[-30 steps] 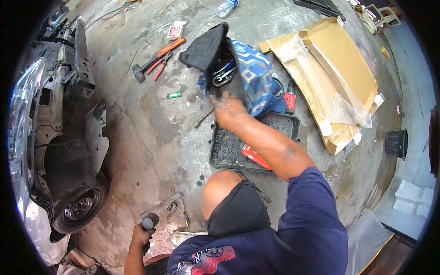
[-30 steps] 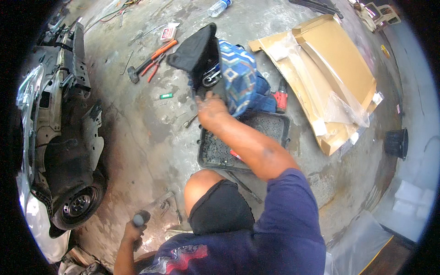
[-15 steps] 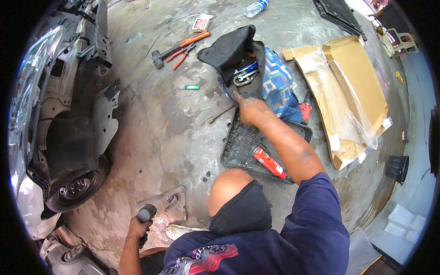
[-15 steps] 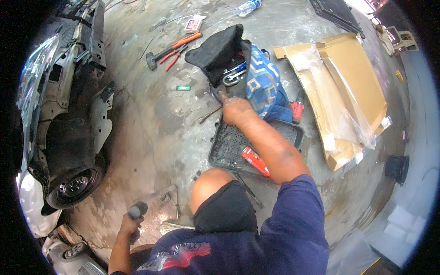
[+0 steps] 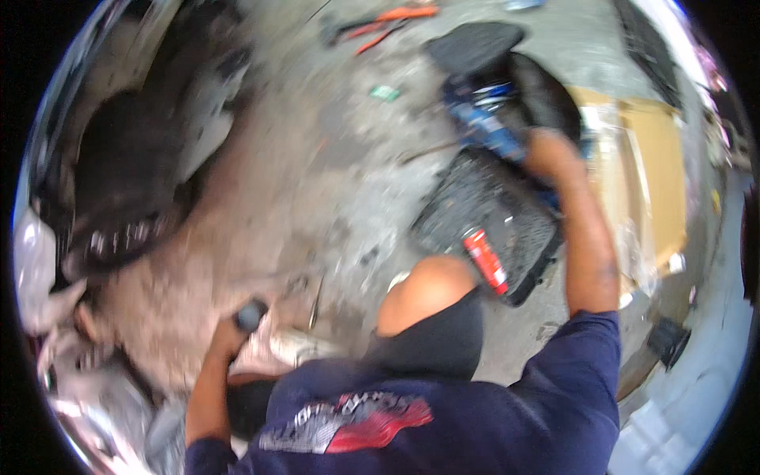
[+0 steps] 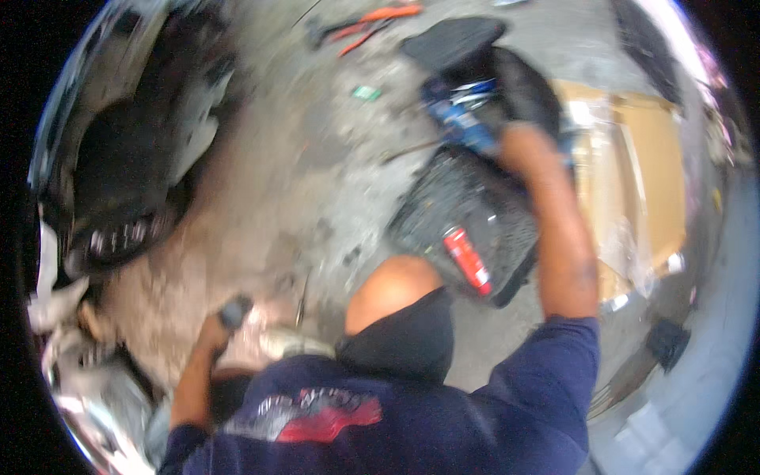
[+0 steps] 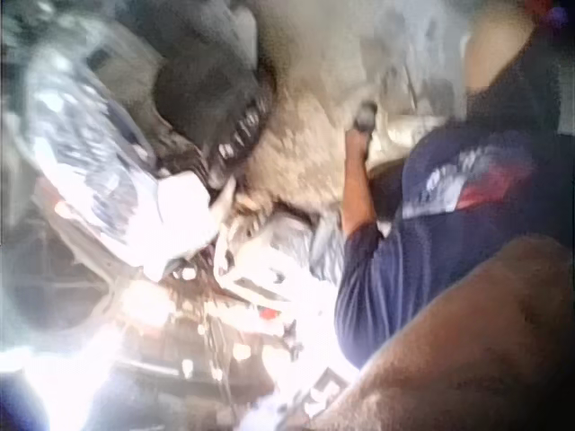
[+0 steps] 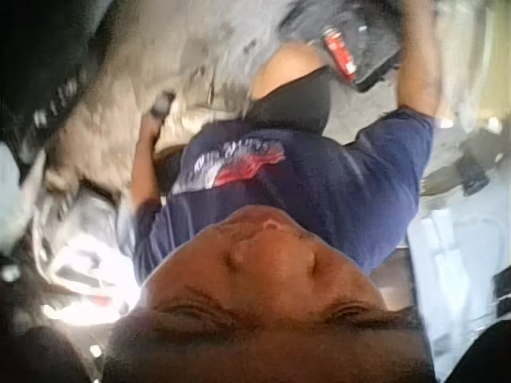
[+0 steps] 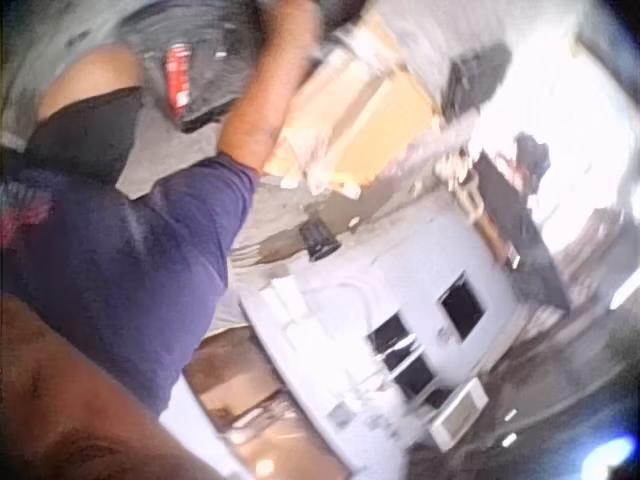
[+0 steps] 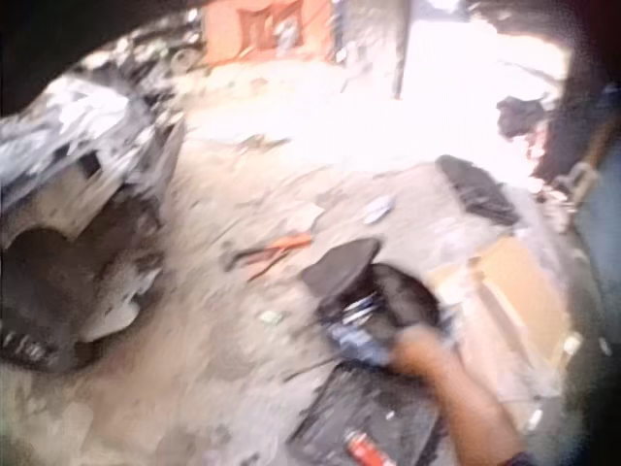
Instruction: The person scrapes material off a plastic car part using a small flat tool, then aligns the part with a vehicle's body and uses a power drill to secure it with a fastener.
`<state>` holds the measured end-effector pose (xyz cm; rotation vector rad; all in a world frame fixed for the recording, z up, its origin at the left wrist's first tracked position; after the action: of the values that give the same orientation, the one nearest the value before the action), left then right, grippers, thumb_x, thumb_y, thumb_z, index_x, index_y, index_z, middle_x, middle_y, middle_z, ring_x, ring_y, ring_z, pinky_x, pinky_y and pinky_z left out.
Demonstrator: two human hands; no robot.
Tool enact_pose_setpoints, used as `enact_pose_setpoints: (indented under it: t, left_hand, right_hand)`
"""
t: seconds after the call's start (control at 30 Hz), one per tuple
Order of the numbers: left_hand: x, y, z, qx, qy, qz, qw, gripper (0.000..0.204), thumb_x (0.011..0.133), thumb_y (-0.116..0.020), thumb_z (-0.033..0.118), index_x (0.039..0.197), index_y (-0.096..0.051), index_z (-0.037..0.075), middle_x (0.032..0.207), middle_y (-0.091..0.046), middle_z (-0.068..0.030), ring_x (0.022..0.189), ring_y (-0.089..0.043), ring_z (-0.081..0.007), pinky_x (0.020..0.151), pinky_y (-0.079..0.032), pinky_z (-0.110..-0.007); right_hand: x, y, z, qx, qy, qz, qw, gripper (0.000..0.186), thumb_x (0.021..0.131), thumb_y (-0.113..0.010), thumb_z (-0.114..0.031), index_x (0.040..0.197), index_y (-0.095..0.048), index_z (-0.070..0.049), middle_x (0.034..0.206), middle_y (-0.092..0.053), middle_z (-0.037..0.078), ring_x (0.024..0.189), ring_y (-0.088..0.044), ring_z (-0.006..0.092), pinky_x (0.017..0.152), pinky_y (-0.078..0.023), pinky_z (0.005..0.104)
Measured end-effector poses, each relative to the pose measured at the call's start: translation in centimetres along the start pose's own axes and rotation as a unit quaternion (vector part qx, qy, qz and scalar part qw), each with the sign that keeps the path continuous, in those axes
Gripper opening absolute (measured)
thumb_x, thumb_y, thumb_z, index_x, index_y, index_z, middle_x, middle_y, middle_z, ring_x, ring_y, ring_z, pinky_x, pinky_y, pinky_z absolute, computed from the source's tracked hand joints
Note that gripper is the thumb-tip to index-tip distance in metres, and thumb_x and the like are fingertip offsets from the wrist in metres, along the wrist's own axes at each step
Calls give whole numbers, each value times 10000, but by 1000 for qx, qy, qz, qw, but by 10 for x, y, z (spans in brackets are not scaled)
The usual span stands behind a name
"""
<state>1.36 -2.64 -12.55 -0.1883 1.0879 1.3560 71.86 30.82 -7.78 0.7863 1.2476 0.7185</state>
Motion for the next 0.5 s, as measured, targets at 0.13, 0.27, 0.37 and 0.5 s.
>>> enact_pose_setpoints:
  t: [0.13,0.27,0.37,0.5]
  left_hand:
    - [25,25,43,266,14,-7,964,598,828,-826,306,1365,-709,67,1206,-765,-252,1127,-752,-383,976,-576,-456]
    - [34,48,15,287,29,45,957,607,816,-816,287,1377,-696,86,1167,-770,-253,1106,-748,-402,967,-582,-468]
    - [24,61,-18,240,77,89,964,612,831,-817,289,1394,-690,87,1154,-776,-252,1099,-753,-398,964,-584,-465]
    - [28,70,-34,195,133,99,967,613,847,-829,299,1405,-688,88,1134,-784,-245,1083,-760,-391,951,-586,-455]
  right_hand:
    - [27,8,115,-56,-8,67,996,481,898,-719,-160,1341,-677,23,1305,-710,297,1265,-672,442,1066,-543,505]
    - [41,1,139,-66,44,102,992,681,856,-755,-170,1484,-589,36,1415,-656,306,1356,-613,444,1156,-488,472]
    - [49,-3,92,-68,88,96,989,660,851,-762,-175,1455,-607,40,1385,-665,317,1330,-625,456,1132,-504,487]
    - [50,-6,56,-70,76,44,994,666,835,-781,-185,1437,-610,40,1348,-675,325,1278,-645,473,1096,-521,511]
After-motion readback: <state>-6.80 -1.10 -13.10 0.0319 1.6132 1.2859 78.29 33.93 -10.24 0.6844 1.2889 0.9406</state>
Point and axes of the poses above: each hand's wrist, its own x-axis towards the middle knuckle, its own y-axis out of the back of the hand, z = x × y, the point moved 3 cm from there along x, towards the middle knuckle
